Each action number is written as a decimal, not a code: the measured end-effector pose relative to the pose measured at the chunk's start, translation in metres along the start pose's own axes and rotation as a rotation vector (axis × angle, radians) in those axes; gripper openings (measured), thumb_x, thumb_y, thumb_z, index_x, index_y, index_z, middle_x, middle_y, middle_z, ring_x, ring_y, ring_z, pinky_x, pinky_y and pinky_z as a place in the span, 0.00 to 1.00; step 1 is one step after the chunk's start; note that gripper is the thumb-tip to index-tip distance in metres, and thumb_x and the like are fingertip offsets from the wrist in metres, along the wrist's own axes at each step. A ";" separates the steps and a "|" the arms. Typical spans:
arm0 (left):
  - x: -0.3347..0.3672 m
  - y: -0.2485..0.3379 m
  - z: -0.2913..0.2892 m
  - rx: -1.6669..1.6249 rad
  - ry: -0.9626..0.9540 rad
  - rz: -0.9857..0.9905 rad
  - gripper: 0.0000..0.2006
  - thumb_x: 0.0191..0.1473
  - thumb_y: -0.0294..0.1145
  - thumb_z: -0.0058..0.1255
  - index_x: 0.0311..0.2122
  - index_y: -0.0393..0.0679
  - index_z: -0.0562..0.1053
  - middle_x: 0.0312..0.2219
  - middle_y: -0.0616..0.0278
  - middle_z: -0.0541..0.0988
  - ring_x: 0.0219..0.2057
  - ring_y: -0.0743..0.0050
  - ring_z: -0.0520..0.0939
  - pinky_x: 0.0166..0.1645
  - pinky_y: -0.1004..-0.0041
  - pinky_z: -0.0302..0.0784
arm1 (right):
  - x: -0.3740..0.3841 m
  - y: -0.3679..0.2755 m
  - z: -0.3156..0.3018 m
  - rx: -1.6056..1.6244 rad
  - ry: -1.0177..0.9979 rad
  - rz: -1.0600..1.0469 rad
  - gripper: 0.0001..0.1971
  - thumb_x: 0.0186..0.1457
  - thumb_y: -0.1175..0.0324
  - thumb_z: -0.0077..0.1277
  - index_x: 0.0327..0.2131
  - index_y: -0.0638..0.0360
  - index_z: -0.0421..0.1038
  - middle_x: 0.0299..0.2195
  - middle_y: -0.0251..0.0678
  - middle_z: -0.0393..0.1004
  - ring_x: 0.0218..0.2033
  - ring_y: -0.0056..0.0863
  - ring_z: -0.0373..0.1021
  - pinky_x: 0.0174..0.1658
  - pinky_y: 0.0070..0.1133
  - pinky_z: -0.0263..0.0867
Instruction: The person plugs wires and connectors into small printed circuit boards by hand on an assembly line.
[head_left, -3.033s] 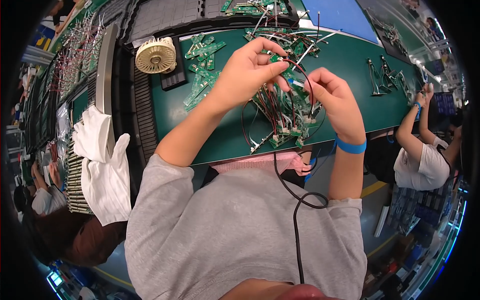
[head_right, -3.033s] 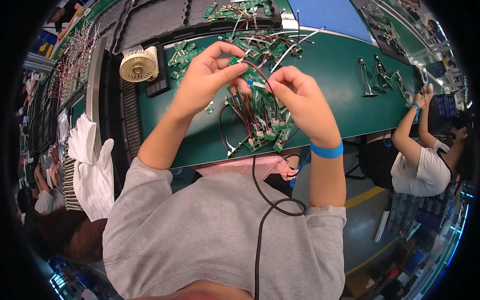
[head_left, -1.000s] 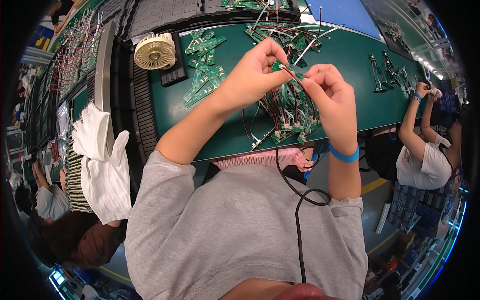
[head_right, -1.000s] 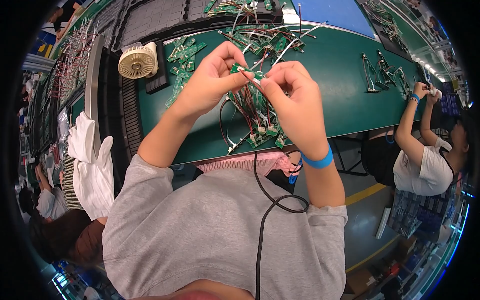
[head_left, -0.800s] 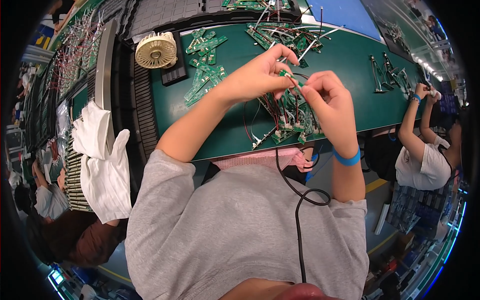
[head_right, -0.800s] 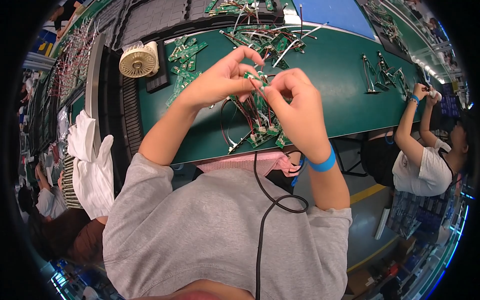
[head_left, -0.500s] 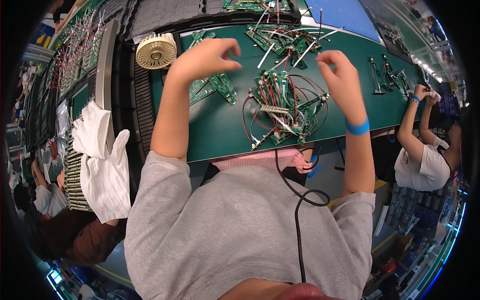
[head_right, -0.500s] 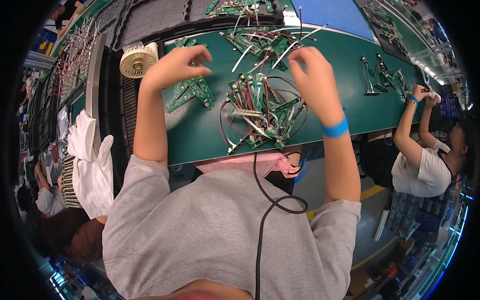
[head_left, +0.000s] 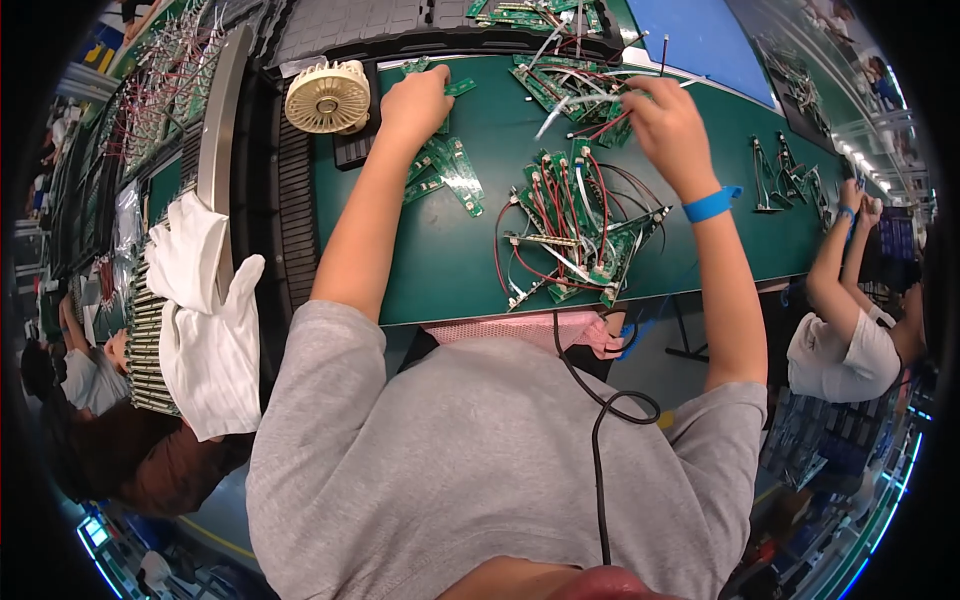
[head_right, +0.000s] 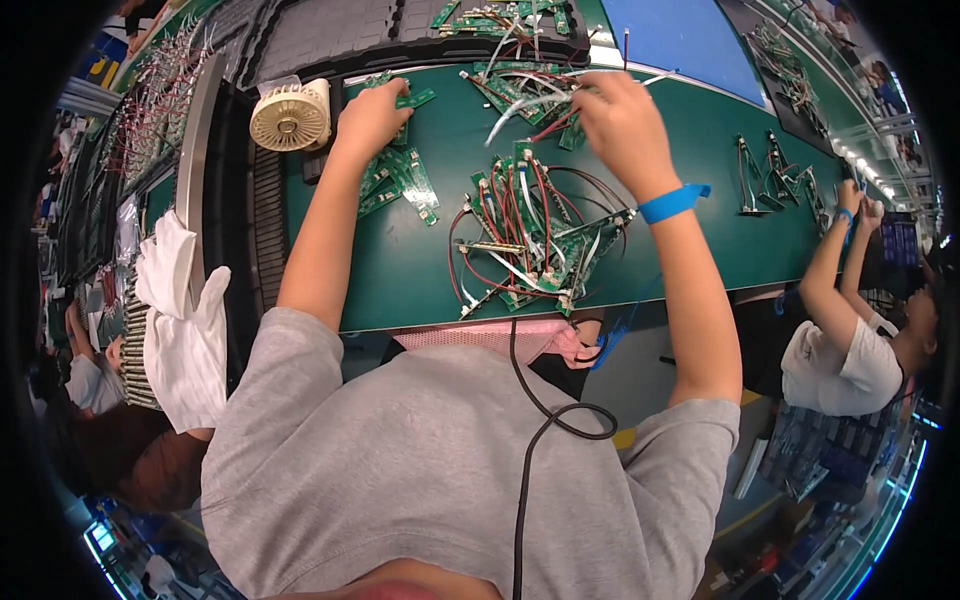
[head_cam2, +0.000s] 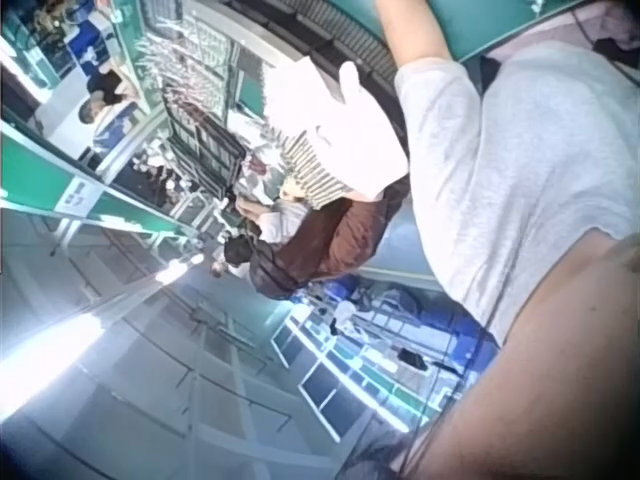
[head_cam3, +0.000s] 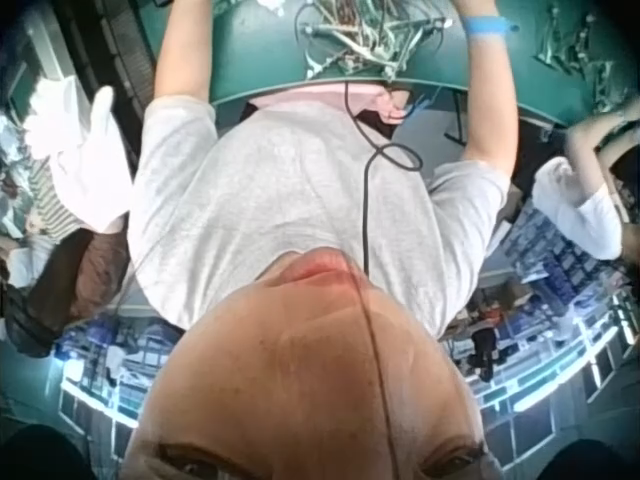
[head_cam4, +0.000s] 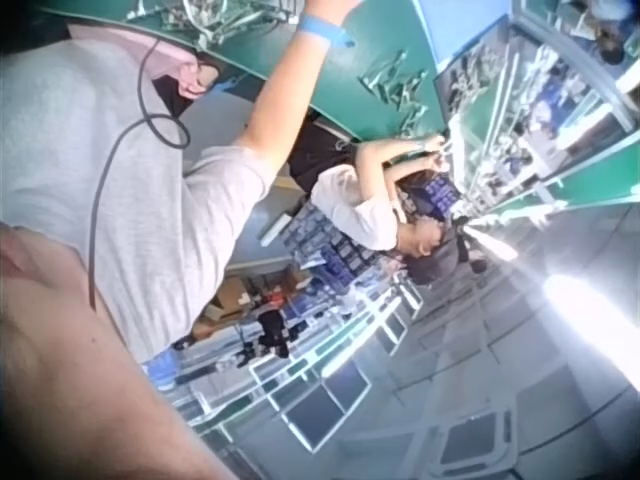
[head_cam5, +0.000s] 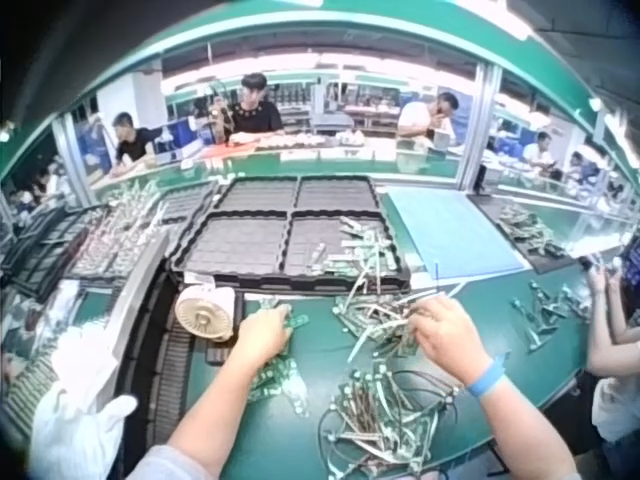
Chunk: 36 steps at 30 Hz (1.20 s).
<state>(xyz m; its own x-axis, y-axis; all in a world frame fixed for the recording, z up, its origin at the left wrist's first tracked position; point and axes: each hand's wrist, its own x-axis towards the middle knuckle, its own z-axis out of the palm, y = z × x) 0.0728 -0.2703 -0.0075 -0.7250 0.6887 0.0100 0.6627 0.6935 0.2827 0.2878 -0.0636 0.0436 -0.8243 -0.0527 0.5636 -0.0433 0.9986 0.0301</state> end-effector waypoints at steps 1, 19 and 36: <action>0.001 -0.001 0.001 -0.001 -0.001 0.002 0.14 0.43 0.36 0.51 0.38 0.48 0.69 0.30 0.54 0.76 0.34 0.54 0.77 0.36 0.61 0.73 | 0.001 0.006 -0.003 0.007 0.033 0.038 0.06 0.39 0.75 0.49 0.27 0.60 0.70 0.33 0.34 0.69 0.35 0.33 0.65 0.39 0.27 0.61; -0.032 0.043 -0.059 -1.228 -0.143 0.302 0.14 0.54 0.40 0.43 0.36 0.39 0.59 0.15 0.60 0.73 0.13 0.78 0.73 0.18 0.81 0.65 | -0.004 -0.013 -0.085 0.256 -0.348 0.480 0.11 0.53 0.65 0.44 0.27 0.65 0.66 0.22 0.31 0.60 0.22 0.18 0.57 0.23 0.17 0.51; -0.065 0.080 -0.050 -1.177 0.116 0.497 0.08 0.48 0.30 0.51 0.33 0.38 0.75 0.16 0.73 0.68 0.16 0.86 0.66 0.22 0.85 0.58 | 0.011 -0.092 -0.083 1.031 -0.079 0.679 0.10 0.52 0.67 0.47 0.32 0.66 0.73 0.20 0.26 0.68 0.21 0.12 0.58 0.24 0.12 0.53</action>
<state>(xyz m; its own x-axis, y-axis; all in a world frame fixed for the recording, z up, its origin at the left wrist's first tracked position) 0.1638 -0.2700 0.0620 -0.5002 0.7550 0.4239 0.3439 -0.2761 0.8975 0.3290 -0.1564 0.1155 -0.8838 0.4400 0.1589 0.0112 0.3594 -0.9331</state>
